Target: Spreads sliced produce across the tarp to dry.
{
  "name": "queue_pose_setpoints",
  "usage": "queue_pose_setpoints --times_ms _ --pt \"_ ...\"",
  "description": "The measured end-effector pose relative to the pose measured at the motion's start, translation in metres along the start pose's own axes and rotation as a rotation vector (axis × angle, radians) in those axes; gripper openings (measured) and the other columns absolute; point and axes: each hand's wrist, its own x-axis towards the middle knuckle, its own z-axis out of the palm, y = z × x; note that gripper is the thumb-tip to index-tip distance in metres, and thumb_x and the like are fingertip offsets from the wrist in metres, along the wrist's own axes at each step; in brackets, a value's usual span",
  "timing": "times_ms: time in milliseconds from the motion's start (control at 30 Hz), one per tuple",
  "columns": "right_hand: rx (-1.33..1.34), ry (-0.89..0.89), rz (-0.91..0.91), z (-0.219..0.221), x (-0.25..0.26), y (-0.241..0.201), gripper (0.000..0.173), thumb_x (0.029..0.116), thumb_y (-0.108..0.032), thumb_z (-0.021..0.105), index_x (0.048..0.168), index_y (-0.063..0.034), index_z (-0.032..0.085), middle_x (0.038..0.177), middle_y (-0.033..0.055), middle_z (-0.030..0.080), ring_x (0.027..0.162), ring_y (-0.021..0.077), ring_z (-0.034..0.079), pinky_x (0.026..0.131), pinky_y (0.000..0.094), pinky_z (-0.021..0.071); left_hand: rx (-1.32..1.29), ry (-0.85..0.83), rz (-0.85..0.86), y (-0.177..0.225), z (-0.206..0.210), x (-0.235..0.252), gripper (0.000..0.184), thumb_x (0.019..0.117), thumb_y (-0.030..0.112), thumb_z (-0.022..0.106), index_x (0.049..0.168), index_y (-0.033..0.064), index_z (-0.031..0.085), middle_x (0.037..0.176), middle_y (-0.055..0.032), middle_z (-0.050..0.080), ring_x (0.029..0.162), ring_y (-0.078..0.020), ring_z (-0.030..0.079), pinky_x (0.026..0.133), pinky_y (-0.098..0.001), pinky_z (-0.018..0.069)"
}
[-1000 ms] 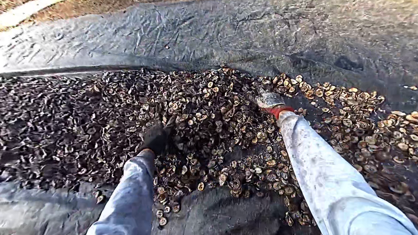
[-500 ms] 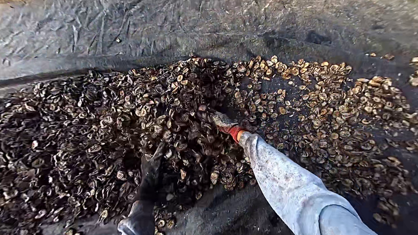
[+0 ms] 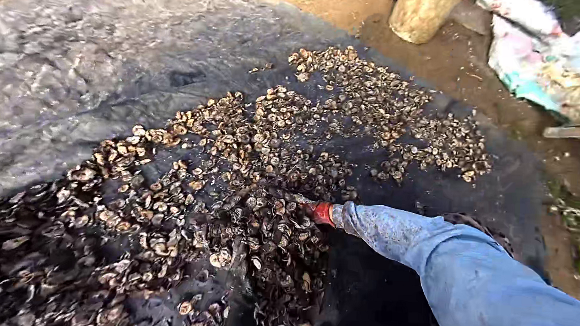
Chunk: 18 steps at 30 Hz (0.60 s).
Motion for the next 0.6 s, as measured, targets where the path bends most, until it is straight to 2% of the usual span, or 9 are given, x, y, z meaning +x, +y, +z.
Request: queue_pose_setpoints --times_ms 67,100,133,167,233,267,333,433,600 --pt "0.054 0.106 0.114 -0.028 -0.034 0.043 0.044 0.1118 -0.013 0.037 0.150 0.0088 0.042 0.155 0.0295 0.043 0.148 0.0393 0.039 0.124 0.0498 0.0247 -0.219 -0.098 -0.093 0.019 0.039 0.036 0.038 0.1099 0.001 0.033 0.142 -0.0151 0.044 0.148 -0.0191 0.053 0.133 -0.0123 0.050 0.111 -0.0172 0.0334" --pt "0.101 0.179 0.171 -0.038 -0.052 0.062 0.044 0.1118 -0.014 0.037 0.149 0.0085 0.045 0.154 0.0281 0.045 0.147 0.0364 0.041 0.124 0.0466 0.0257 -0.316 -0.005 0.196 -0.002 0.077 0.049 0.041 0.1093 0.003 0.031 0.140 -0.0229 0.039 0.144 -0.0331 0.049 0.133 -0.0207 0.051 0.110 -0.0169 0.0341" --pt "0.156 0.268 0.227 -0.047 -0.070 0.082 0.043 0.1112 -0.015 0.039 0.146 0.0086 0.047 0.152 0.0271 0.048 0.146 0.0339 0.043 0.123 0.0436 0.0271 -0.180 -0.050 0.320 0.005 0.094 0.060 0.046 0.1125 0.010 0.026 0.146 -0.0210 0.031 0.148 -0.0342 0.044 0.138 -0.0198 0.048 0.111 -0.0150 0.0326" --pt "0.199 0.342 0.281 -0.056 -0.089 0.100 0.043 0.1109 -0.016 0.040 0.145 0.0088 0.050 0.151 0.0267 0.050 0.144 0.0327 0.045 0.123 0.0420 0.0281 -0.359 0.231 0.511 0.015 0.137 0.074 0.044 0.1083 0.008 0.035 0.132 -0.0271 0.045 0.127 -0.0429 0.055 0.119 -0.0299 0.061 0.102 -0.0147 0.0423" --pt "0.184 0.320 0.321 -0.080 -0.127 0.146 0.043 0.1121 -0.017 0.038 0.146 0.0082 0.049 0.151 0.0270 0.049 0.144 0.0342 0.045 0.123 0.0449 0.0283 -0.113 -0.362 -0.091 0.138 0.106 0.063 0.045 0.1129 0.009 0.028 0.158 0.0017 0.030 0.161 -0.0120 0.036 0.143 -0.0139 0.039 0.118 -0.0259 0.0290" --pt "0.202 0.346 0.321 -0.084 -0.148 0.172 0.042 0.1123 -0.015 0.038 0.146 0.0087 0.048 0.150 0.0278 0.050 0.143 0.0349 0.047 0.122 0.0453 0.0297 -0.093 -0.241 0.278 0.122 0.145 0.084 0.042 0.1109 0.011 0.035 0.146 -0.0082 0.046 0.145 -0.0255 0.052 0.130 -0.0242 0.055 0.112 -0.0329 0.0415" --pt "0.339 0.553 0.331 -0.072 -0.184 0.227 0.041 0.1115 -0.014 0.038 0.144 0.0069 0.051 0.146 0.0257 0.054 0.138 0.0313 0.051 0.119 0.0415 0.0349 0.140 -0.272 0.732 0.118 0.197 0.137 0.047 0.1102 0.023 0.037 0.149 -0.0023 0.048 0.145 -0.0248 0.055 0.133 -0.0273 0.057 0.112 -0.0418 0.0440" --pt "0.434 0.712 0.287 -0.056 -0.223 0.299 0.045 0.1120 -0.014 0.035 0.154 0.0019 0.041 0.157 0.0226 0.044 0.148 0.0302 0.041 0.124 0.0433 0.0285 0.215 -0.539 0.693 0.209 0.238 0.137 0.045 0.1103 0.015 0.040 0.152 -0.0025 0.043 0.154 -0.0250 0.046 0.145 -0.0337 0.043 0.122 -0.0461 0.0303" --pt "0.334 0.612 0.490 -0.046 -0.271 0.362 0.049 0.1091 -0.007 0.041 0.156 0.0063 0.034 0.159 0.0276 0.038 0.150 0.0374 0.035 0.125 0.0491 0.0251 0.434 -0.649 0.663 0.316 0.291 0.113 0.040 0.1105 0.010 0.041 0.144 -0.0102 0.047 0.148 -0.0318 0.048 0.140 -0.0422 0.045 0.117 -0.0515 0.0339"
